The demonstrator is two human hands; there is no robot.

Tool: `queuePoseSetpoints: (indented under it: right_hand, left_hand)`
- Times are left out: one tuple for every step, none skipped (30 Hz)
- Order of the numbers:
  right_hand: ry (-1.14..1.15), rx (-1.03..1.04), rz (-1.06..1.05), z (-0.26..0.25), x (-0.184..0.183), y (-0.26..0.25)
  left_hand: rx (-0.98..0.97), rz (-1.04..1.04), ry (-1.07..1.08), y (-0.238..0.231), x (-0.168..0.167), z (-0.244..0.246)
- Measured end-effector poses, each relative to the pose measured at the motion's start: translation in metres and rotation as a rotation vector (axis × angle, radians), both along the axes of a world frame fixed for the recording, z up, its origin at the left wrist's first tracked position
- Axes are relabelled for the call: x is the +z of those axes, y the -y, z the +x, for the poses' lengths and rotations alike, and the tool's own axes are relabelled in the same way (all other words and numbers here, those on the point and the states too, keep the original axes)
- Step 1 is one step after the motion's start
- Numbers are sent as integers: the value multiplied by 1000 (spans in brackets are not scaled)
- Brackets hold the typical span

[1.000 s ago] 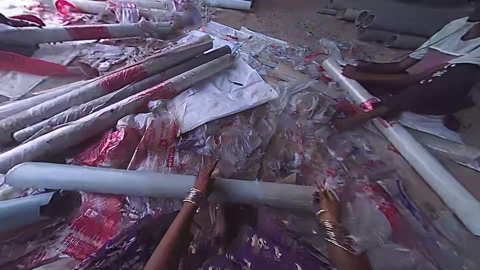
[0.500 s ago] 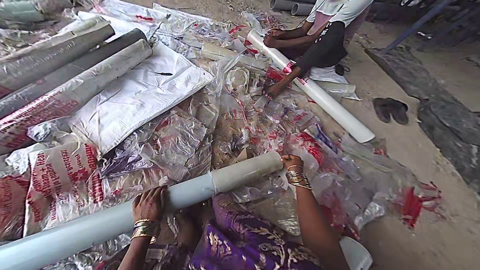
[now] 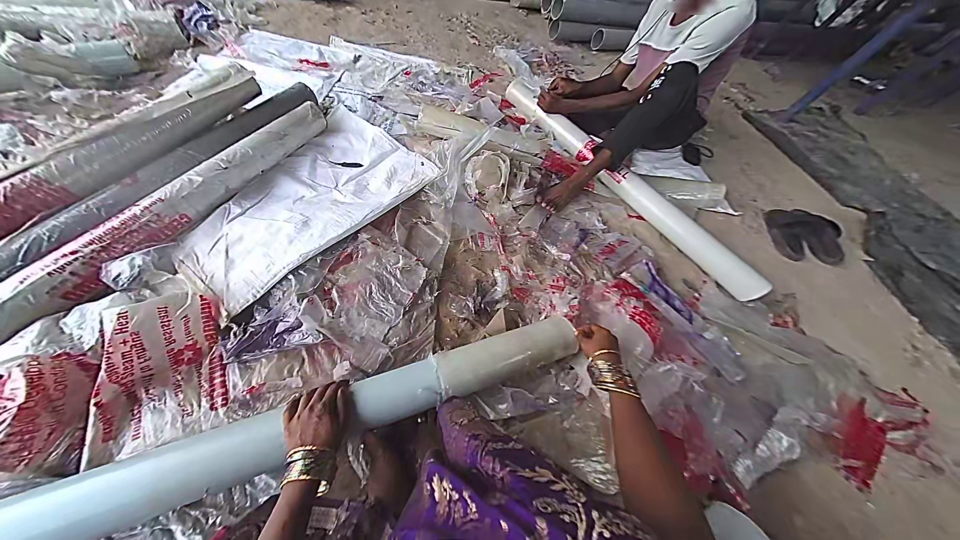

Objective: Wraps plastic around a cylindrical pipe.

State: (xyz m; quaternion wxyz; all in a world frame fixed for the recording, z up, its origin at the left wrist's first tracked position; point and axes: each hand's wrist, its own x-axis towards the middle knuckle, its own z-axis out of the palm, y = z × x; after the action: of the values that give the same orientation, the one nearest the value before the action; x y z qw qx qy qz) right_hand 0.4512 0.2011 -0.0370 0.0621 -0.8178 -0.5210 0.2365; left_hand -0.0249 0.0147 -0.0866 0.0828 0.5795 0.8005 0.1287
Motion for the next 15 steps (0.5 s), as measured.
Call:
queuePoseSetpoints:
  right_hand:
    - [-71, -46, 18, 3, -3, 0]
    - [-140, -97, 32, 5, -5, 0]
    - [-197, -134, 34, 7, -5, 0]
    - [-231, -151, 29, 8, -4, -1]
    - [-226, -154, 26, 7, -1, -1]
    - [-192, -148, 19, 5, 1, -3]
    - [-145, -145, 8, 2, 3, -5]
    - [-101, -146, 4, -1, 4, -6]
    - [-61, -150, -3, -3, 4, -6]
    - [-21, -156, -11, -5, 4, -6]
    - [18, -155, -22, -8, 5, -6]
    - [54, -144, -32, -10, 7, -6]
    - [87, -119, -38, -13, 9, -4]
    - [116, -87, -40, -16, 11, -2]
    - [132, -47, -35, -20, 11, 0]
  left_hand:
    - [1, -6, 4, 1, 1, 0]
    - [1, -5, 6, 0, 2, 0]
    - [2, -2, 7, 0, 2, 0]
    - [1, 6, 6, -1, 2, 0]
    - [4, 7, 6, -1, 2, 0]
    - [5, 3, 8, -1, 2, 0]
    - [6, 0, 6, -1, 1, 0]
    - [6, 8, 1, -1, 0, -1]
    - [9, 10, 1, 0, 0, 0]
    - [11, 11, 2, 0, -1, 0]
    - [12, 14, 0, 0, -1, 0]
    - [11, 23, 0, 0, -1, 0]
    - [8, 31, 3, 0, -1, 1]
    - [7, 38, 2, 1, 0, 1]
    - [6, 46, -1, 1, 0, 1]
